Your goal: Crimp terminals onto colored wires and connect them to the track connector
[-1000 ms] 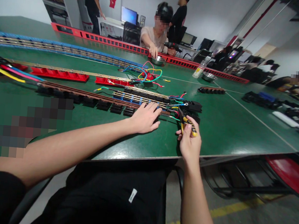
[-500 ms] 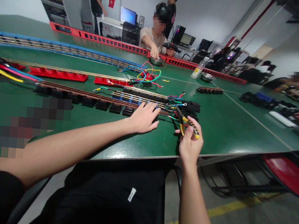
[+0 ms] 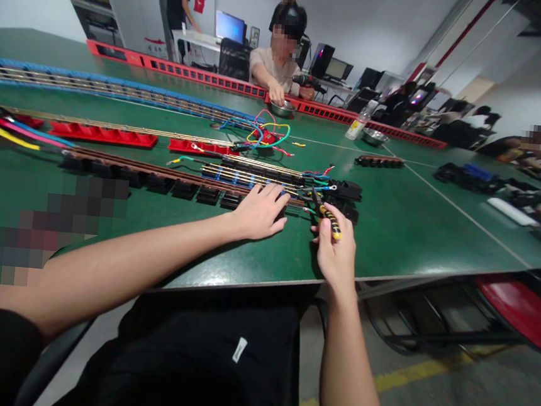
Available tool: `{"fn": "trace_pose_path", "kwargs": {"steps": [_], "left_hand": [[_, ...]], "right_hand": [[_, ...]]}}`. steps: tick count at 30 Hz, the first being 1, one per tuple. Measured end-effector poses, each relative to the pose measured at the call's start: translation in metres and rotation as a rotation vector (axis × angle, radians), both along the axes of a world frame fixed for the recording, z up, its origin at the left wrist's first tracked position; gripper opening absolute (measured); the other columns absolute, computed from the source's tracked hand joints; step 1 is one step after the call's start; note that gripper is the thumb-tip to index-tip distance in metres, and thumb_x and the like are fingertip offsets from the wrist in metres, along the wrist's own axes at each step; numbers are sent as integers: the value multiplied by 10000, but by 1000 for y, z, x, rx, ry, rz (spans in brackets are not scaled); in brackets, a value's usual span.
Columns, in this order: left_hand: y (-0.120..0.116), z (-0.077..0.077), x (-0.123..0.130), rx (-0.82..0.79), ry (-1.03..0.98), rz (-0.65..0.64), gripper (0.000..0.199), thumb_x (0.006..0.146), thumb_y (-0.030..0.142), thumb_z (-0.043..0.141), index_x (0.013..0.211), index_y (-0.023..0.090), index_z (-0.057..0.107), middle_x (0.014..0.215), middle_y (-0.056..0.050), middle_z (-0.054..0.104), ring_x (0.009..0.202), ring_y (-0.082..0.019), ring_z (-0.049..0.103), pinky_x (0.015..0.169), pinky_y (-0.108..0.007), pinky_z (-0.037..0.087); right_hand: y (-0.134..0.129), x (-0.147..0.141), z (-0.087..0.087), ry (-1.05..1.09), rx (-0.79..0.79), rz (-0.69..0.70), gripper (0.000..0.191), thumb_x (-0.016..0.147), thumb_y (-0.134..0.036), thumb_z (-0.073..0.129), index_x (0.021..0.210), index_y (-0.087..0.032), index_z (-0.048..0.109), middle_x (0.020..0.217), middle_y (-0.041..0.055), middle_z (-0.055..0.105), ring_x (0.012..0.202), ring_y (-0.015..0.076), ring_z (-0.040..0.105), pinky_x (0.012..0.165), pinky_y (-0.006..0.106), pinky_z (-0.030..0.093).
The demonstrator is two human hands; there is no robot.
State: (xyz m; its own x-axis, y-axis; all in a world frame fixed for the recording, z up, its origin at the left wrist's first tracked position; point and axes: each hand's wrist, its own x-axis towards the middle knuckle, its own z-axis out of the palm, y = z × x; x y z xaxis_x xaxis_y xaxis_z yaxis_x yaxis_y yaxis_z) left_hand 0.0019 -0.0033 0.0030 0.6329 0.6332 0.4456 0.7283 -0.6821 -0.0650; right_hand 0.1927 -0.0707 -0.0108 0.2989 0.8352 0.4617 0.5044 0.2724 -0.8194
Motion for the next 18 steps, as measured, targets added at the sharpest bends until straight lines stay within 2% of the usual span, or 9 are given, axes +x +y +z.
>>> {"fn": "trace_pose_path", "kwargs": {"steps": [6,9,13,18], "left_hand": [[0,0,0,-1,2,4,461,904,418,452,1247,119,518,1291,-178,543,1189,-313,468,945,-429,345],[0,0,0,-1,3,5,458,902,422,454,1242,122,522,1284,-175,547,1184,-313,470,938,-429,349],[0,0,0,0,3,2,459,901,421,456,1239,117,524,1273,-175,549,1177,-315,473,928,-430,353],[0,0,0,2,3,-2,461,904,420,455,1243,115,519,1274,-181,546,1178,-318,471,929,-430,347]], "right_hand": [[1,4,1,308,-8,116,402,885,-522,503,1170,-255,603,1150,73,640,845,194,691,635,309,569],[1,6,1,356,-27,137,353,853,-473,555,1103,-237,635,1140,71,656,871,205,690,646,310,571],[0,4,0,281,2,89,333,786,-421,676,1057,-230,654,1089,63,651,870,203,687,664,323,586],[0,7,-5,316,90,-37,378,683,-384,790,986,-198,661,998,46,658,812,176,687,770,367,587]]}}
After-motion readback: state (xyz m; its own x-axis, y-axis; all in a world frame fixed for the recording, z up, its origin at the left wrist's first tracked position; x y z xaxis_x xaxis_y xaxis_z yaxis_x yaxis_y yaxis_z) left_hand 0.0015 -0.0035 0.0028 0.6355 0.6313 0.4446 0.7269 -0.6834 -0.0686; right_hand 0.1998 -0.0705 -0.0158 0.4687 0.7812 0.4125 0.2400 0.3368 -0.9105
